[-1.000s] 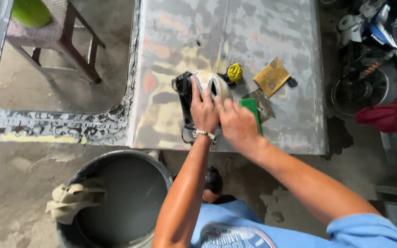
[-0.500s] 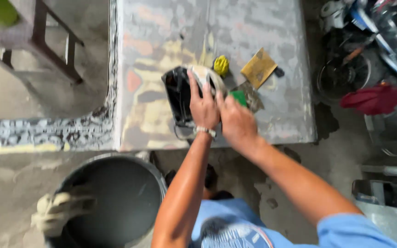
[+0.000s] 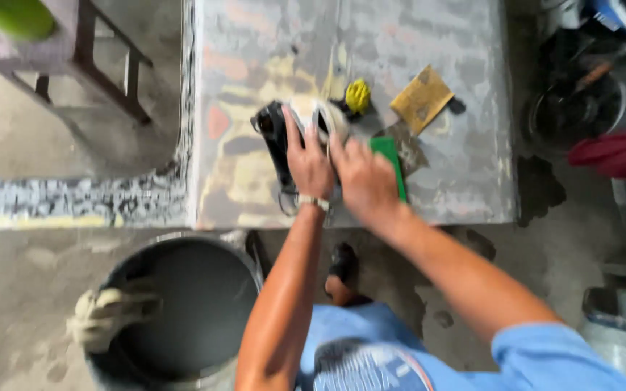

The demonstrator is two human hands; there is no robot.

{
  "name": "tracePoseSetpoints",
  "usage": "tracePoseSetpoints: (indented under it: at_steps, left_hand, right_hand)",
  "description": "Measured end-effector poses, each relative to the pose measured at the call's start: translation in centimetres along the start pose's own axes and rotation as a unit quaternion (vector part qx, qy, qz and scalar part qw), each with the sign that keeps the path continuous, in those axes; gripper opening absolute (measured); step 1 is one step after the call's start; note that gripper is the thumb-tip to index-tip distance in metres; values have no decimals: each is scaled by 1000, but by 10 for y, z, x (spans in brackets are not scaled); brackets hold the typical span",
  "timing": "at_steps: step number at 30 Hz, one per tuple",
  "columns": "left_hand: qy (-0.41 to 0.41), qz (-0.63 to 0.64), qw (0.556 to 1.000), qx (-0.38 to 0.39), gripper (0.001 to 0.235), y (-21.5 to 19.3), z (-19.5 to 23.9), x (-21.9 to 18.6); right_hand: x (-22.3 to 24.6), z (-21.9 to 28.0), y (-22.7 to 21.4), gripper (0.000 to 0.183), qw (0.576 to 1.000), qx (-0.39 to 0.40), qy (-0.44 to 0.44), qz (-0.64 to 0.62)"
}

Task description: Sanding and cleaning a motorcycle helmet for preparation.

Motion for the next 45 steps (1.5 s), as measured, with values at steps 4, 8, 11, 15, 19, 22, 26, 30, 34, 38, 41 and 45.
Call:
tracePoseSetpoints:
  at_steps: [4,8,11,15,19,22,26,30,34,38,41,45]
  left_hand:
    - [-35,-16,999,8,58,1,1,-9]
    - [-17,49,999,12,57,0,6,-16]
    - [-29,41,998,24,58,6,9,-21]
    - [-49,6,999,-5,59,9,15,-14]
    - [-5,17,1000,14,58,12,10,-18]
    - [8,36,999,17,58,2,13,-9]
    - [-24,60,998,18,57,0,8,-17]
    - [33,-3,999,2,54,-4,5,-20]
    - [15,18,999,22,55,-7,-3,-28]
    - [-140,134,981,-1,61,-22,5,-11]
    - [-11,78,997,17,56,-25,2,-18]
    - [-258,146,955,-23,66,-23,12,-35]
  right_hand:
    - [-13,-19,-22,42,997,-67,27,15]
    - [0,-10,-18,48,1000,-17,-16,11]
    - [-10,-16,-18,44,998,-57,4,32]
    - [-8,-2,-6,50,999,-27,-9,16]
    - [-20,-9,-17,41,997,-67,34,30]
    - [-4,2,-13,55,999,-19,-7,-45]
    - [-7,-2,-19,52,999,-45,4,19]
    - [2,4,-9,56,999,-24,-25,7]
    - [3,-1,-34,50,996,-77,25,24]
    - [-2,19,-46,46,990,-29,-17,-134]
    - [-32,9,-44,32,957,-57,29,-282]
    - [-46,7,-17,22,852,-4,194,-486]
Point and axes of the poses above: each hand's wrist, its own z-axis away from the middle knuckle, its own y-axis out of the palm, x = y × z, the point moved 6 cm from there along -z, towards the middle knuckle, and after that the axes turned 2 degrees about x, right-handed, at the moved point
